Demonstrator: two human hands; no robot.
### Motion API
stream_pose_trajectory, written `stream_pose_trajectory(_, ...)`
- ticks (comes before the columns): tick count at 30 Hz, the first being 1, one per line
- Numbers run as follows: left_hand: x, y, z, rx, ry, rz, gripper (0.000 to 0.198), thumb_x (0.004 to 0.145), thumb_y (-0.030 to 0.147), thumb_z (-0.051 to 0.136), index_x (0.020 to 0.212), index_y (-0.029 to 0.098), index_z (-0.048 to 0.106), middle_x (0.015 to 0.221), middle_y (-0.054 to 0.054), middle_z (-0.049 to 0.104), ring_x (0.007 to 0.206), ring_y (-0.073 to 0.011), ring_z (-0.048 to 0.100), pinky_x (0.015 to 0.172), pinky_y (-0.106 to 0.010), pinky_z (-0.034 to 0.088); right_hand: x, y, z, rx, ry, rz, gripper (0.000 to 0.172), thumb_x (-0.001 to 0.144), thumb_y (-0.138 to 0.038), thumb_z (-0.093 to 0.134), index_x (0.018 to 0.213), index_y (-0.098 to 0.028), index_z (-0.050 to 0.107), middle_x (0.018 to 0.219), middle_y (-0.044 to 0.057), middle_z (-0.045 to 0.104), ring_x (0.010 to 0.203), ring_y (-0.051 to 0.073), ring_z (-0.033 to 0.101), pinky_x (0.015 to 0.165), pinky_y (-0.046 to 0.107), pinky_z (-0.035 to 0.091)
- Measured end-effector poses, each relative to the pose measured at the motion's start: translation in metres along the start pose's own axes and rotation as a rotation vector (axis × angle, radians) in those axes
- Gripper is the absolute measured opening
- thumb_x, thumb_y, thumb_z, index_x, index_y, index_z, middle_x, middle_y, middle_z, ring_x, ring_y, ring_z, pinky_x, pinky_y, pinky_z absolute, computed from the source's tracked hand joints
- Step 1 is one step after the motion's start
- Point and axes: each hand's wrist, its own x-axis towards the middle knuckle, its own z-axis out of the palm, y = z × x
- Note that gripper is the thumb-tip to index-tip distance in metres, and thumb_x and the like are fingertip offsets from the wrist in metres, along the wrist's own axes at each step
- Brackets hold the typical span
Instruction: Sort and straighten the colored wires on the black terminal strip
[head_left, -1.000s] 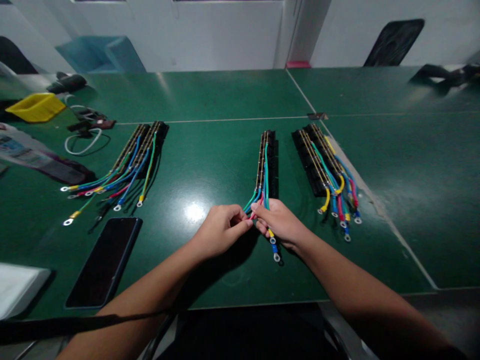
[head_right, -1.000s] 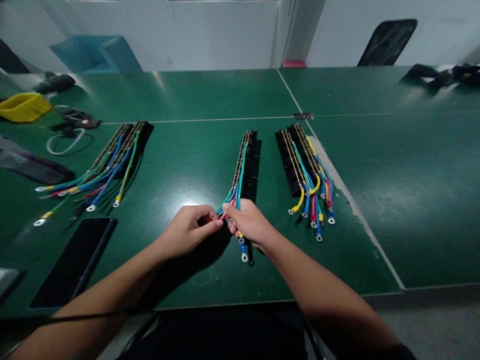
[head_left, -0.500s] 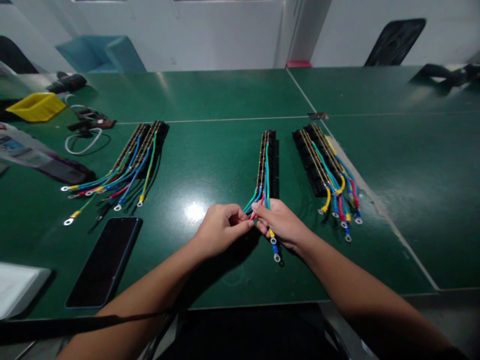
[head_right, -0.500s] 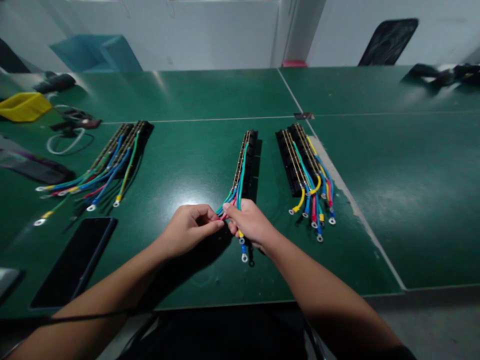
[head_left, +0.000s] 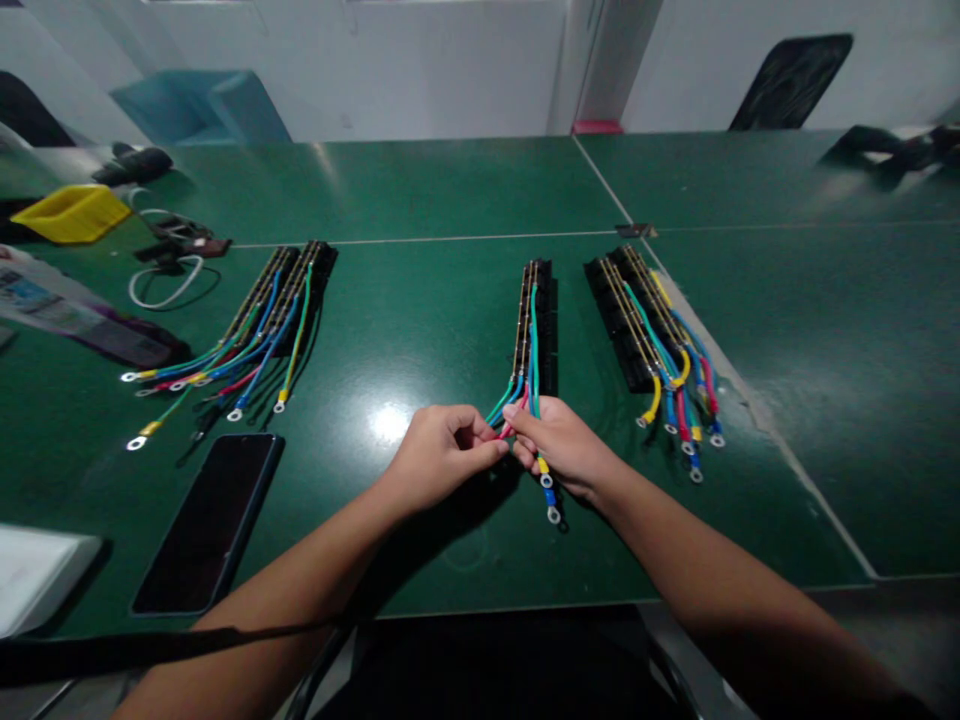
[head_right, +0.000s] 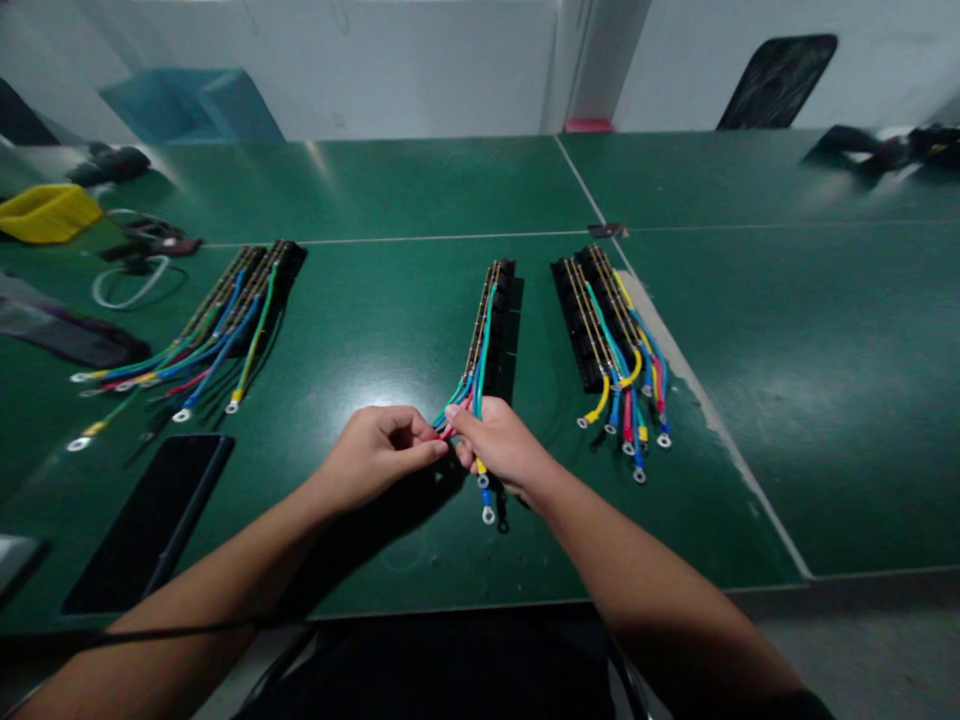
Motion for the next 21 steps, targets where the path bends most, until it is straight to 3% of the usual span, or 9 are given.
stream_pose_trajectory(8,0.0023,-0.0020,0.0020,-0.162,-0.098,-0.031,0.029,0.082,0.040,0.061,0.071,0.014,0.058,0.055,0.005,0.047,0.050,-0.0066,0.039,0.045,-0.018,0.027,0.0015,0.0031,-0.0010,0.007,-0.007,-0.022,0.029,0.089,-0.042,0.052,0.074,-0.017,0.053,0.039,-0.007,0.047,0.030,0.006,0.039,0.030,0.014,0.030)
stream_pose_trajectory(14,0.0019,-0.0026,0.0005,-0.090,-0.050,-0.022,0.028,0.077,0.040,0.067,0.073,0.014,0.060,0.059,0.004,0.054,0.052,-0.0070,0.044,0.047,-0.018,0.032,0.0011,0.0013,-0.0004,0.009,-0.003,-0.008,0.028,0.089,-0.042,0.052,0.076,-0.017,0.054,0.040,-0.006,0.048,0.030,0.006,0.039,0.031,0.015,0.031)
stream_pose_trajectory(21,0.0030,-0.0037,0.0013,-0.043,-0.112,0.028,0.030,0.086,0.041,0.056,0.073,0.014,0.059,0.059,0.003,0.050,0.054,-0.0075,0.043,0.048,-0.018,0.029,0.0006,0.0008,-0.0010,-0.005,-0.013,-0.007,0.029,0.089,-0.042,0.051,0.075,-0.017,0.054,0.040,-0.006,0.049,0.030,0.006,0.039,0.030,0.015,0.030)
